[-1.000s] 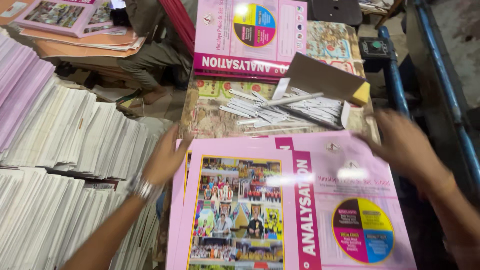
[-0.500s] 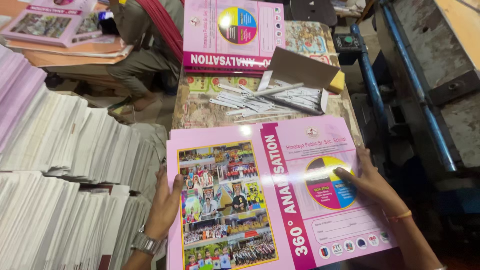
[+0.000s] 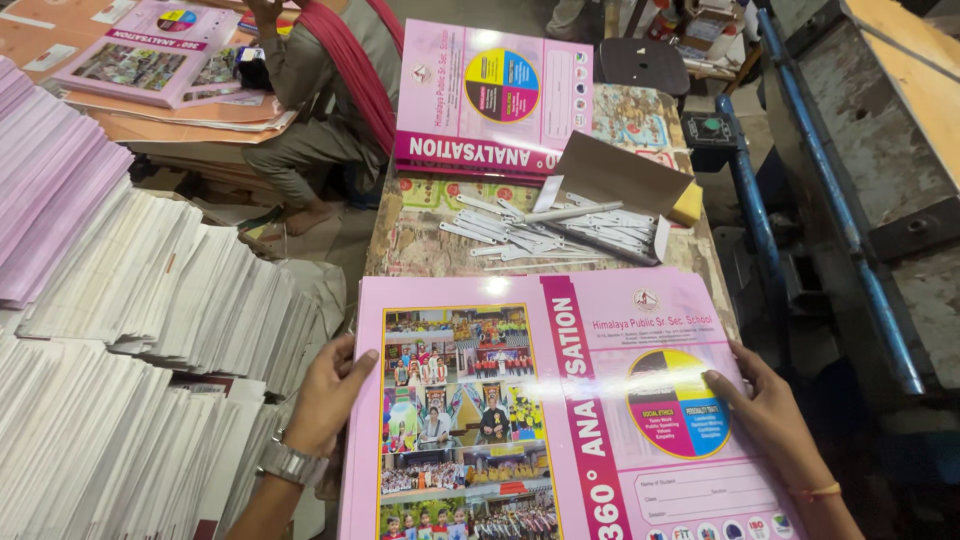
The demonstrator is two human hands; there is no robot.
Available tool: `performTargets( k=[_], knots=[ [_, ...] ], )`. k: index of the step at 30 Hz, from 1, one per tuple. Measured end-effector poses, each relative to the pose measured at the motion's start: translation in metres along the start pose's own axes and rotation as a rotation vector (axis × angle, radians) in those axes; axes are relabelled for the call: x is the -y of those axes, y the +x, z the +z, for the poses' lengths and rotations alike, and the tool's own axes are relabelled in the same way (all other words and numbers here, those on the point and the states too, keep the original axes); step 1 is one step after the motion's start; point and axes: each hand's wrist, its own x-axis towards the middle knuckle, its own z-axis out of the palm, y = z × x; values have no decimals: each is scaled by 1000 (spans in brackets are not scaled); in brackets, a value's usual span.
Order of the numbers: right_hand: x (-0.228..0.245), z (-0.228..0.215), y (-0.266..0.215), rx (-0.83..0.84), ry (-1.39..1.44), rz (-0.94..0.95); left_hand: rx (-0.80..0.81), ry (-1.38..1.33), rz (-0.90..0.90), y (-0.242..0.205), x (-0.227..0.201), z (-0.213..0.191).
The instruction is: The person sits on the floor and assembles pink report cards by inserting white plastic fasteners into pre-punched holes on the cover and inner pages. The person repeatedly picks up a fastener, threads it through the holes, and secures the document before stacking it.
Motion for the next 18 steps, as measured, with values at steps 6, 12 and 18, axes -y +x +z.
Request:
performTargets(
  k=[6,12,18],
  knots=[
    [-25,-6,8,51,88,-16,28,-116,-235,35,-12,-9],
    [-26,-11,4,186,200,-90,-60,-27,-158,40,-4,7],
    [13,-11,-31,156,484,118,-62,-253,-65,83,11,14]
  ],
)
